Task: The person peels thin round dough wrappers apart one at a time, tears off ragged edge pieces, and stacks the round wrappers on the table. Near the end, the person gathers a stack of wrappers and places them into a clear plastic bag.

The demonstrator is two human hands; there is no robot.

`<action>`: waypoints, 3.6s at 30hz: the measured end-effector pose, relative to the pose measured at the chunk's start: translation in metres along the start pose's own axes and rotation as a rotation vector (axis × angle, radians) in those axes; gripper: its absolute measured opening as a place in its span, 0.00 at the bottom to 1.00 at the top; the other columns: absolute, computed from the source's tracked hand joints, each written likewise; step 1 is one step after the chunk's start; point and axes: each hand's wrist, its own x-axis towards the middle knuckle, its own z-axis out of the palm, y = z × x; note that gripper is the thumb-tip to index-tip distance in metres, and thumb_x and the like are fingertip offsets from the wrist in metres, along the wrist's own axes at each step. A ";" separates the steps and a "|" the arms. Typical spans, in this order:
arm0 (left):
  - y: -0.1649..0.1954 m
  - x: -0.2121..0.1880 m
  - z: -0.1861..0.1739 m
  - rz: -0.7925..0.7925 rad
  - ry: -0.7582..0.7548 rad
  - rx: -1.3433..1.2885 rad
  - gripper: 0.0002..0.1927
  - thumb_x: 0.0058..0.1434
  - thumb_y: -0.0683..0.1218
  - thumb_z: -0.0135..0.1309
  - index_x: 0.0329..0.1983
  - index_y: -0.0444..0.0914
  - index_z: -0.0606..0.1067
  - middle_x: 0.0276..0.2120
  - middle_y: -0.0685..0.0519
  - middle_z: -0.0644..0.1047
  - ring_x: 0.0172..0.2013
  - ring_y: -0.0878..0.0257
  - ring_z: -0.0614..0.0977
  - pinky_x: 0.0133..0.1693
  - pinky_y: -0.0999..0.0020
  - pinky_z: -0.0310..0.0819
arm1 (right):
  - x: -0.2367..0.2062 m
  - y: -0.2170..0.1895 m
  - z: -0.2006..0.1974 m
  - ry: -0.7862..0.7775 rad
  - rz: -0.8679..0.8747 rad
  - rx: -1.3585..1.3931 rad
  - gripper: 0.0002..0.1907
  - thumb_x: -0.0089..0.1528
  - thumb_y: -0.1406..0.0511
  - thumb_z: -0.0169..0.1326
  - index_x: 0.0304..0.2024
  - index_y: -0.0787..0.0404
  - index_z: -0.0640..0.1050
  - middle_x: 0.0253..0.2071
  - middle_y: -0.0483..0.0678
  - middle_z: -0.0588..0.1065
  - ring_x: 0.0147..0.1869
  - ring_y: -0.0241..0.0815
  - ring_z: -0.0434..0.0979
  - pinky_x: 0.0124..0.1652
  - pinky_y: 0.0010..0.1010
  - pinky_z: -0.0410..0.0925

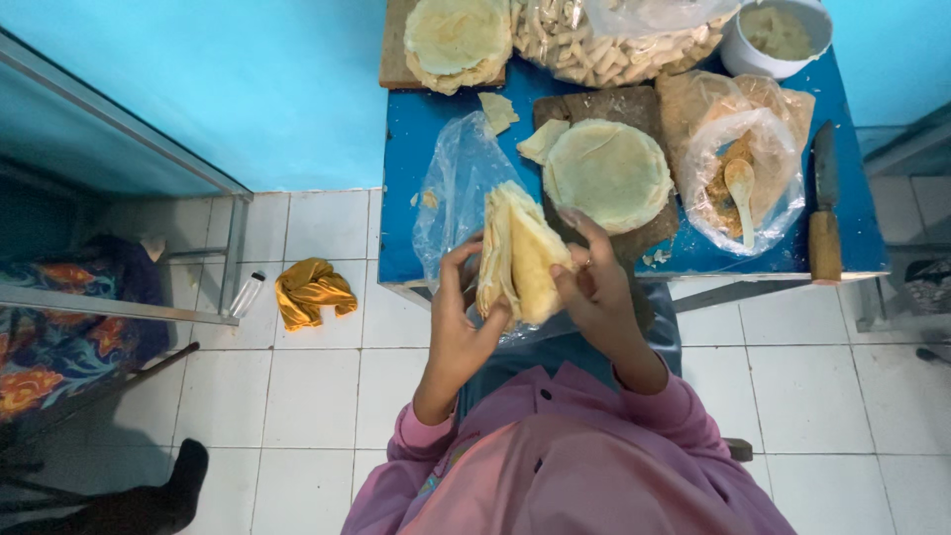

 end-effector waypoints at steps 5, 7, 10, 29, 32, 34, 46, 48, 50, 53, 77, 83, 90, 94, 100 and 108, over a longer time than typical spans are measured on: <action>0.006 0.005 0.012 0.008 0.014 0.125 0.31 0.61 0.36 0.55 0.67 0.32 0.60 0.68 0.38 0.67 0.63 0.49 0.78 0.58 0.60 0.79 | -0.001 0.003 0.000 -0.143 -0.253 0.583 0.41 0.68 0.70 0.54 0.79 0.60 0.49 0.66 0.57 0.71 0.66 0.40 0.74 0.61 0.29 0.69; 0.009 0.006 0.016 0.024 0.025 0.197 0.32 0.60 0.37 0.57 0.66 0.32 0.61 0.67 0.37 0.69 0.62 0.48 0.79 0.55 0.60 0.81 | -0.004 -0.001 0.001 -0.140 -0.268 0.534 0.48 0.62 0.70 0.60 0.78 0.60 0.47 0.65 0.57 0.70 0.66 0.42 0.74 0.59 0.31 0.71; 0.011 0.008 0.019 0.037 0.005 0.318 0.30 0.63 0.41 0.61 0.66 0.33 0.63 0.65 0.36 0.70 0.61 0.46 0.79 0.55 0.60 0.80 | -0.006 -0.006 -0.002 -0.137 -0.337 0.356 0.59 0.52 0.70 0.70 0.77 0.61 0.47 0.65 0.58 0.70 0.66 0.44 0.74 0.58 0.34 0.71; -0.018 0.010 -0.008 -0.160 0.148 0.424 0.11 0.74 0.45 0.47 0.50 0.33 0.73 0.21 0.45 0.72 0.20 0.60 0.74 0.25 0.65 0.63 | 0.021 -0.005 -0.011 -0.046 -0.229 0.448 0.46 0.60 0.79 0.56 0.76 0.57 0.52 0.62 0.58 0.72 0.62 0.45 0.78 0.54 0.32 0.75; -0.032 0.010 -0.019 -0.180 0.230 0.337 0.11 0.75 0.45 0.46 0.50 0.31 0.73 0.20 0.48 0.68 0.22 0.65 0.67 0.25 0.67 0.59 | 0.022 -0.008 -0.011 -0.054 -0.247 0.495 0.46 0.60 0.80 0.56 0.76 0.58 0.52 0.64 0.59 0.71 0.63 0.45 0.78 0.56 0.32 0.75; -0.042 0.010 -0.028 -0.113 0.268 0.224 0.12 0.77 0.44 0.45 0.49 0.31 0.75 0.25 0.51 0.71 0.27 0.69 0.67 0.29 0.71 0.61 | 0.021 -0.011 -0.011 -0.032 -0.254 0.507 0.45 0.60 0.80 0.56 0.76 0.58 0.53 0.64 0.58 0.71 0.63 0.45 0.78 0.56 0.32 0.75; -0.076 0.025 -0.093 -0.106 0.603 -0.475 0.19 0.72 0.44 0.43 0.60 0.26 0.71 0.50 0.42 0.80 0.45 0.57 0.83 0.47 0.62 0.79 | 0.039 0.001 -0.063 0.270 -0.375 0.707 0.40 0.56 0.82 0.56 0.71 0.66 0.63 0.69 0.54 0.63 0.72 0.48 0.68 0.69 0.37 0.68; -0.065 0.024 -0.099 -0.070 0.619 -0.487 0.21 0.72 0.46 0.42 0.62 0.27 0.70 0.53 0.42 0.78 0.49 0.56 0.83 0.50 0.61 0.80 | 0.041 0.003 -0.078 0.324 -0.478 0.709 0.38 0.57 0.82 0.54 0.70 0.67 0.64 0.67 0.52 0.63 0.71 0.47 0.64 0.70 0.34 0.65; -0.052 0.022 -0.101 -0.058 0.655 -0.494 0.23 0.73 0.47 0.41 0.64 0.27 0.69 0.56 0.42 0.77 0.52 0.56 0.83 0.53 0.61 0.80 | 0.045 0.002 -0.091 0.387 -0.540 0.671 0.41 0.57 0.82 0.55 0.73 0.65 0.63 0.70 0.51 0.62 0.74 0.47 0.63 0.72 0.35 0.65; -0.035 0.022 -0.098 -0.071 0.719 -0.514 0.24 0.73 0.48 0.41 0.65 0.28 0.68 0.58 0.42 0.76 0.55 0.55 0.82 0.54 0.60 0.80 | 0.055 0.002 -0.105 0.388 -0.564 0.723 0.41 0.58 0.81 0.54 0.74 0.64 0.64 0.72 0.53 0.63 0.74 0.47 0.63 0.72 0.33 0.63; -0.067 0.032 -0.053 -0.269 0.134 -0.668 0.20 0.77 0.45 0.44 0.66 0.28 0.68 0.57 0.41 0.76 0.54 0.58 0.80 0.55 0.62 0.76 | 0.038 -0.028 -0.028 -0.260 -0.033 0.561 0.64 0.55 0.68 0.68 0.83 0.49 0.42 0.60 0.69 0.72 0.62 0.56 0.73 0.59 0.42 0.69; -0.043 0.072 -0.065 -0.163 -0.161 -0.015 0.21 0.75 0.50 0.41 0.65 0.34 0.70 0.57 0.47 0.77 0.50 0.61 0.82 0.49 0.64 0.80 | 0.045 -0.025 -0.065 0.084 -0.396 0.651 0.58 0.55 0.80 0.62 0.80 0.59 0.46 0.73 0.59 0.61 0.74 0.52 0.70 0.70 0.44 0.70; -0.076 0.133 -0.097 0.326 -0.073 0.792 0.20 0.68 0.45 0.57 0.60 0.31 0.72 0.55 0.36 0.76 0.50 0.39 0.79 0.51 0.52 0.74 | 0.110 0.013 -0.110 0.084 -0.379 0.237 0.56 0.63 0.74 0.65 0.81 0.62 0.42 0.75 0.57 0.61 0.71 0.53 0.74 0.63 0.39 0.75; -0.101 0.147 -0.102 0.197 -0.129 0.727 0.21 0.63 0.47 0.61 0.55 0.30 0.73 0.48 0.36 0.78 0.43 0.41 0.81 0.43 0.53 0.76 | 0.109 0.009 -0.107 0.408 -0.273 -0.532 0.54 0.59 0.64 0.69 0.75 0.65 0.46 0.55 0.60 0.77 0.54 0.57 0.77 0.52 0.43 0.70; -0.112 0.159 -0.106 0.072 -0.059 0.512 0.05 0.66 0.40 0.56 0.37 0.31 0.76 0.31 0.48 0.83 0.33 0.58 0.88 0.34 0.65 0.79 | 0.078 -0.028 -0.053 0.042 -0.869 -0.723 0.38 0.63 0.57 0.67 0.69 0.67 0.66 0.64 0.63 0.71 0.66 0.63 0.71 0.62 0.49 0.65; -0.145 0.194 -0.151 -0.039 0.185 0.293 0.02 0.70 0.36 0.46 0.39 0.32 0.67 0.26 0.47 0.81 0.22 0.64 0.83 0.21 0.72 0.73 | 0.046 -0.027 0.008 -0.604 -0.775 -0.927 0.58 0.47 0.51 0.69 0.72 0.55 0.54 0.66 0.65 0.65 0.71 0.70 0.59 0.64 0.56 0.54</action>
